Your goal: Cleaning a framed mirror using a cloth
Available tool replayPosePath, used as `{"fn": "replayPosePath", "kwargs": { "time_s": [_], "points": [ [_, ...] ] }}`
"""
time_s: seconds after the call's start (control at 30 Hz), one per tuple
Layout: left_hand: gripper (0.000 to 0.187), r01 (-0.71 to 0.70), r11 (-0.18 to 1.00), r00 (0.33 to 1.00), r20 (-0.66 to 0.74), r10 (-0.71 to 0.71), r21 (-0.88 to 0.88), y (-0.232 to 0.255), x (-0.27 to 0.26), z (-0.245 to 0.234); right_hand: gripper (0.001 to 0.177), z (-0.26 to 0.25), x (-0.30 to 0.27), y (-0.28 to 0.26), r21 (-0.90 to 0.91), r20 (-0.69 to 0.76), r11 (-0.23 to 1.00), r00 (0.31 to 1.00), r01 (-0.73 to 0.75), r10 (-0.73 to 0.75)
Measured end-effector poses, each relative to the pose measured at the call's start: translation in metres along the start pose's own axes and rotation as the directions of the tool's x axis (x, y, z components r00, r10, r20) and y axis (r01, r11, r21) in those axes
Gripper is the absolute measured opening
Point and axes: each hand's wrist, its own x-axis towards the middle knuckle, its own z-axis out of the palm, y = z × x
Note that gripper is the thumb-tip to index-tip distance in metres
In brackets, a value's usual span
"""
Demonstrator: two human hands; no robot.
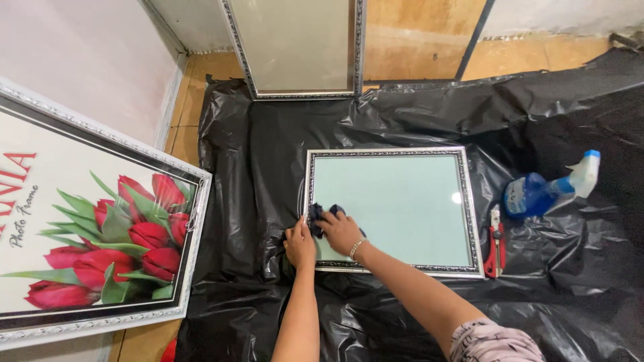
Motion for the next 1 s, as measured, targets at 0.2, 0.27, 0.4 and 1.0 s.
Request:
{"fn": "replayPosePath", "kwargs": {
  "time_s": [0.2,0.27,0.4,1.0],
  "points": [
    [0.054,0.027,0.999,0.99,0.141,-0.023,-0.03,0.009,-0.006,-0.016,0.022,0.022,-0.037,-0.017,-0.025,-0.033,0.997,0.997,0.066,-0.067],
    [0.053,0.013,0.999,0.99,0.141,-0.008,-0.03,0.0,0.002,-0.008,0.019,0.032,-0.041,-0.016,-0.042,-0.056,0.994,0.993,0.103,-0.105],
    [0.053,-0.005,0.998,0.99,0.138,0.013,-0.056,0.001,-0.002,-0.013,0.012,0.028,-0.052,-0.013,-0.082,-0.093,0.978,0.975,0.192,-0.2],
    [0.056,-0.1,0.991,0.99,0.105,0.091,0.085,-0.005,-0.004,-0.009,0.019,-0.049,-0.198,0.208,-0.178,0.35,0.984,0.934,-0.009,0.072]
  ]
}}
